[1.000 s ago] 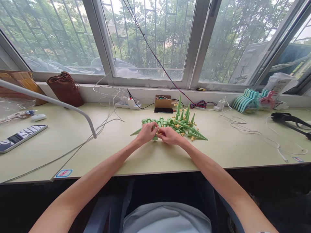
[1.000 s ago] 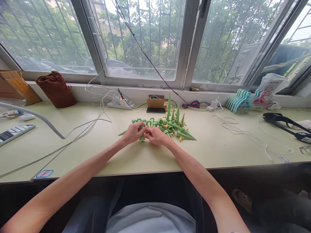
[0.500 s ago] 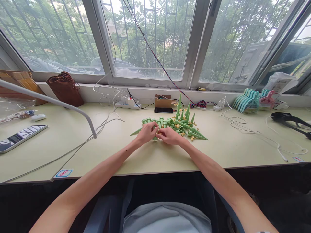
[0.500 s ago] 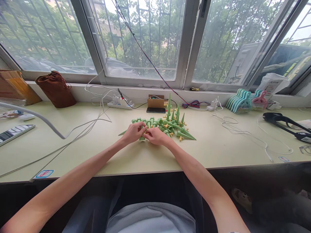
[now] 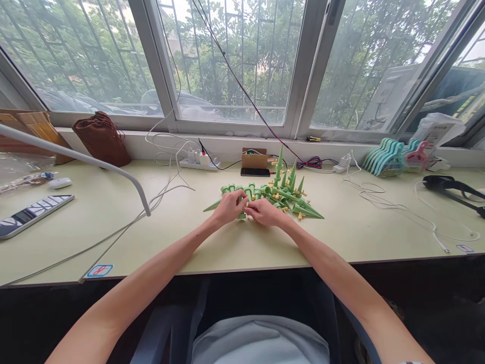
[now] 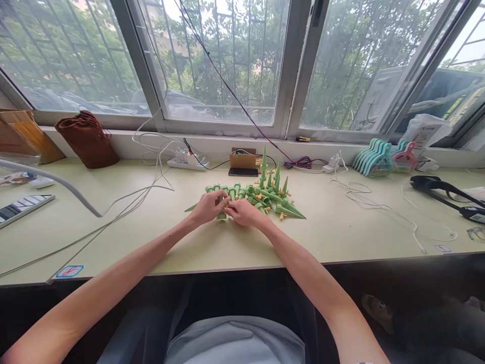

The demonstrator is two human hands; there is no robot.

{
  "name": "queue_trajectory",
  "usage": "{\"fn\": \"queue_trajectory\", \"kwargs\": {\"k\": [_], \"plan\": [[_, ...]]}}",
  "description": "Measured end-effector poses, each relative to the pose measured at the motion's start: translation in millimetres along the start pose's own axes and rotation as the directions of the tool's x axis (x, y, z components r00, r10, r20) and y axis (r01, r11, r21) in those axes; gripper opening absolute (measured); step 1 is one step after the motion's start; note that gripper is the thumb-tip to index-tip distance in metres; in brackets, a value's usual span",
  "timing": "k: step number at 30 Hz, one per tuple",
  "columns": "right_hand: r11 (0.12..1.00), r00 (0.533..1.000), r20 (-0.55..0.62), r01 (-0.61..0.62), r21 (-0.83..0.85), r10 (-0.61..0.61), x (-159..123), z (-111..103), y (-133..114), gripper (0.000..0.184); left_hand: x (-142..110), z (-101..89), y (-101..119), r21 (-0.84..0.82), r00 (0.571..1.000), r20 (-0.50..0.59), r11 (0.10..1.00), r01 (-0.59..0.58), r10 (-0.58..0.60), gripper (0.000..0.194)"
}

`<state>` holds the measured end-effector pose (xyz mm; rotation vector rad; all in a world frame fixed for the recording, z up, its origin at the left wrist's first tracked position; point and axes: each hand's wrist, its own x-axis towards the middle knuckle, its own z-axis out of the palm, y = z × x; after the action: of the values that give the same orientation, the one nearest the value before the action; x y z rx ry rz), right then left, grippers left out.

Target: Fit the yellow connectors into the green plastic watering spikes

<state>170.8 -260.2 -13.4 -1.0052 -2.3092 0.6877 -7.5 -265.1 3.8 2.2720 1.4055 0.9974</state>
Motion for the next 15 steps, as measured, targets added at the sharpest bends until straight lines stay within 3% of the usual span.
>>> {"fn": "queue_trajectory", "kwargs": {"k": [7,15], "plan": [[1.0,1.0,0.003,-0.011,-0.001,0.011,-1.4,-2.0,-3.0,0.025,-0.7,-1.2,4.1,0.0,1.0,0.01,1.0,0.013,-0.013,0.017],[1.0,1.0,0.017,-0.008,-0.004,0.008,0.1,-0.3,-0.5,0.032,-0.7,-1.1,2.7,0.008,1.0,0.016,1.0,0.006,-0.006,0.017]]}}
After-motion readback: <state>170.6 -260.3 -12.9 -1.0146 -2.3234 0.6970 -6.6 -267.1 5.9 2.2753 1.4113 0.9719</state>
